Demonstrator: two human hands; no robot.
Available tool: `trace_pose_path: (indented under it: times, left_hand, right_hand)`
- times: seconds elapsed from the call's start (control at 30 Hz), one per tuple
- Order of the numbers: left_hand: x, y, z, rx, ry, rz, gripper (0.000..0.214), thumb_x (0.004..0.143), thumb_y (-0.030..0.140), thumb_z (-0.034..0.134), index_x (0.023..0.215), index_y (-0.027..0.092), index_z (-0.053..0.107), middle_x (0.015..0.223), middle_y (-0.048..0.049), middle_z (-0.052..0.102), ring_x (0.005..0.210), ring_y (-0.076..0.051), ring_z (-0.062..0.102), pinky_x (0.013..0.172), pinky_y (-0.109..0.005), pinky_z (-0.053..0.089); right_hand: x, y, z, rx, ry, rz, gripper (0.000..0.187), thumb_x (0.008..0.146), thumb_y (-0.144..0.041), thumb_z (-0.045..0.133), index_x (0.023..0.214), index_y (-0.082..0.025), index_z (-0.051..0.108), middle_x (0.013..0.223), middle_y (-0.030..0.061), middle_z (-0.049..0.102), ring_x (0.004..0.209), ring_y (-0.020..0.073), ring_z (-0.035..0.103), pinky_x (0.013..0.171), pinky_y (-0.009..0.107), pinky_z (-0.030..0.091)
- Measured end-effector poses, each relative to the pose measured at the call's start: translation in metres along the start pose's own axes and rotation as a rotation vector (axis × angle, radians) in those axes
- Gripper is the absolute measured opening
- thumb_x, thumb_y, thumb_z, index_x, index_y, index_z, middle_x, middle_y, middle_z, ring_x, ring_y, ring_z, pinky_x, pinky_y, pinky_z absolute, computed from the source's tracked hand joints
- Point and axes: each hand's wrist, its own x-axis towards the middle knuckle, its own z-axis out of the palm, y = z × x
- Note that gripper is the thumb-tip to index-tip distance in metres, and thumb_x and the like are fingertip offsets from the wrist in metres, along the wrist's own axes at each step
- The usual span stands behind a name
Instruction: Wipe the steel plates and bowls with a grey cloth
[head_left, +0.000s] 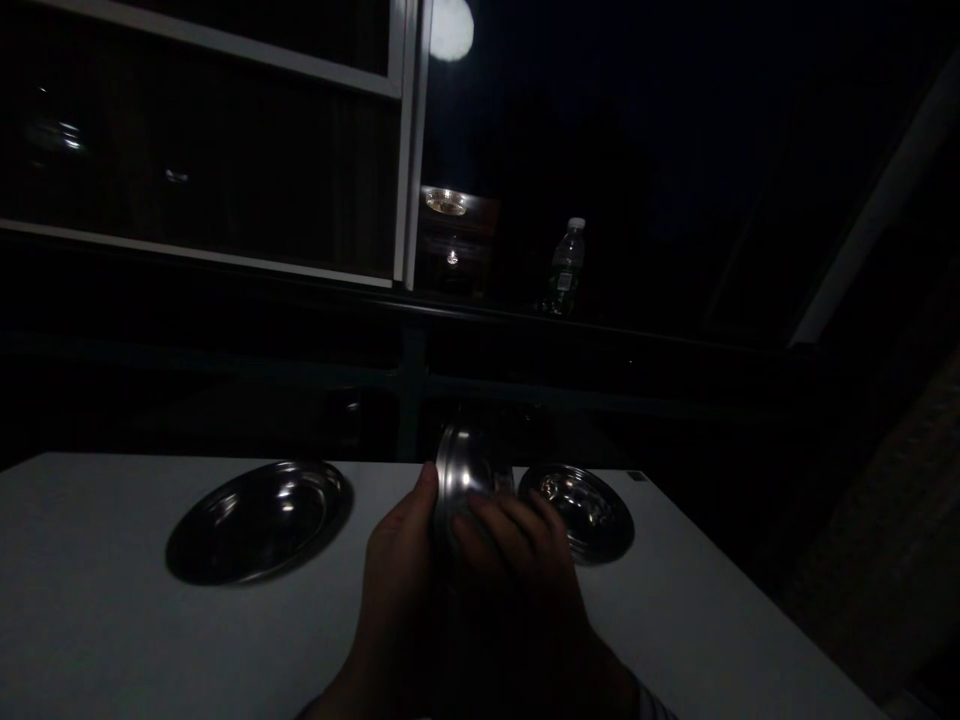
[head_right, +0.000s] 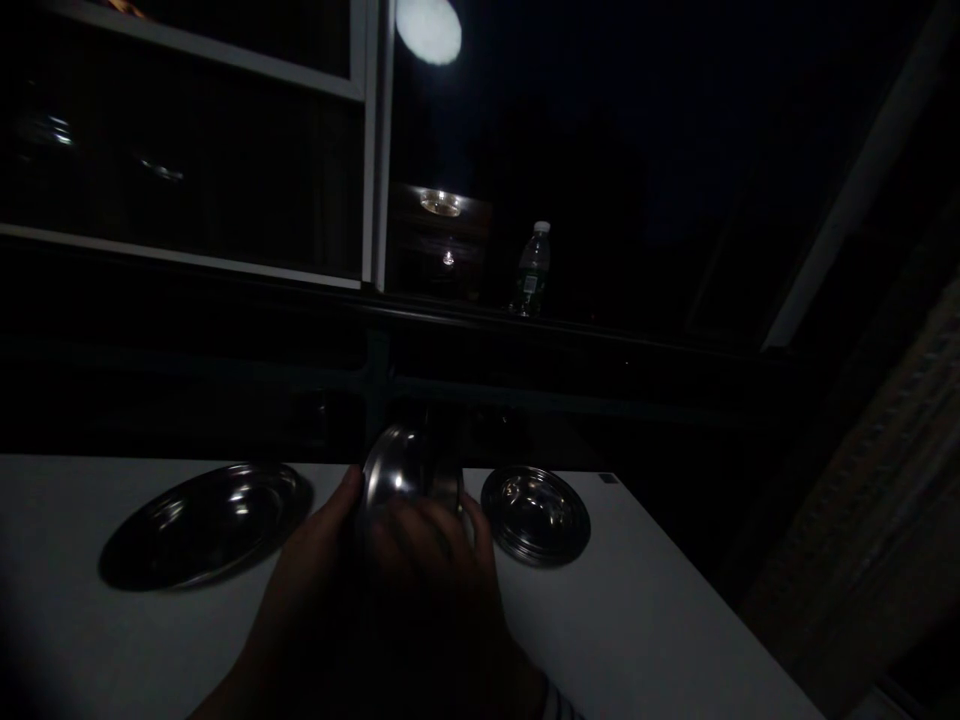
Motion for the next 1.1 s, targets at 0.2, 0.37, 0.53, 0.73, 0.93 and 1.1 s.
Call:
trace_pose_path:
  times: [0.2, 0.37, 0.53, 0.73, 0.93, 1.1]
  left_hand:
    - [0.000, -0.009, -0.001, -0.032, -0.069, -0.018, 0.039, 0.066, 0.050, 0.064, 0.070, 0.011, 0.065, 0.056, -0.0022, 0.060, 0.050, -0.014, 0.054, 0.049, -0.026, 0.043]
    - [0.006, -0.004, -0.002, -0.032, 0.012, -0.045, 0.038, 0.066, 0.049, 0.064, 0.066, 0.011, 0.063, 0.057, -0.0022, 0.061, 0.049, -0.012, 0.054, 0.048, -0.023, 0.042]
    - [-0.001, -0.001, 0.003, 0.061, -0.007, -0.044, 0.034, 0.070, 0.046, 0.061, 0.066, 0.012, 0.064, 0.055, -0.0024, 0.062, 0.048, -0.013, 0.054, 0.046, -0.023, 0.042]
    - [-0.008, -0.003, 0.004, 0.073, -0.094, 0.067, 0.034, 0.071, 0.045, 0.058, 0.063, 0.013, 0.064, 0.052, -0.0025, 0.061, 0.047, -0.013, 0.053, 0.048, -0.024, 0.042]
    - [0.001, -0.002, -0.001, 0.022, 0.006, -0.022, 0.036, 0.066, 0.048, 0.064, 0.065, 0.012, 0.064, 0.053, -0.0022, 0.061, 0.045, -0.012, 0.053, 0.045, -0.024, 0.041]
    - [-0.001, -0.001, 0.003, 0.088, 0.019, -0.052, 0.036, 0.070, 0.047, 0.060, 0.063, 0.012, 0.063, 0.050, -0.0019, 0.060, 0.043, -0.012, 0.052, 0.043, -0.023, 0.039]
  right_hand:
    - [0.000, 0.006, -0.007, -0.010, -0.045, 0.088, 0.030, 0.088, -0.024, 0.039, 0.113, -0.013, 0.052, 0.115, 0.0117, 0.056, 0.108, 0.0218, 0.048, 0.092, 0.043, 0.036]
    - [-0.006, -0.005, 0.002, 0.013, -0.018, -0.048, 0.024, 0.089, -0.022, 0.042, 0.108, -0.018, 0.056, 0.107, 0.0035, 0.061, 0.109, 0.0178, 0.047, 0.101, 0.042, 0.028]
    - [-0.001, -0.001, -0.002, -0.047, 0.003, 0.008, 0.023, 0.088, -0.024, 0.045, 0.106, -0.018, 0.057, 0.106, 0.0042, 0.062, 0.106, 0.0185, 0.049, 0.101, 0.044, 0.024]
    - [0.000, 0.019, -0.011, -0.014, -0.089, 0.163, 0.032, 0.089, -0.019, 0.034, 0.116, -0.011, 0.050, 0.113, 0.0128, 0.057, 0.106, 0.0216, 0.050, 0.090, 0.043, 0.037]
    - [-0.007, 0.002, 0.001, 0.018, 0.019, -0.010, 0.024, 0.088, -0.019, 0.041, 0.106, -0.014, 0.055, 0.107, 0.0079, 0.060, 0.106, 0.0197, 0.049, 0.095, 0.043, 0.033]
    - [-0.003, -0.004, 0.001, -0.006, 0.006, -0.059, 0.022, 0.089, -0.022, 0.044, 0.106, -0.016, 0.057, 0.104, 0.0035, 0.063, 0.105, 0.0169, 0.049, 0.104, 0.044, 0.022]
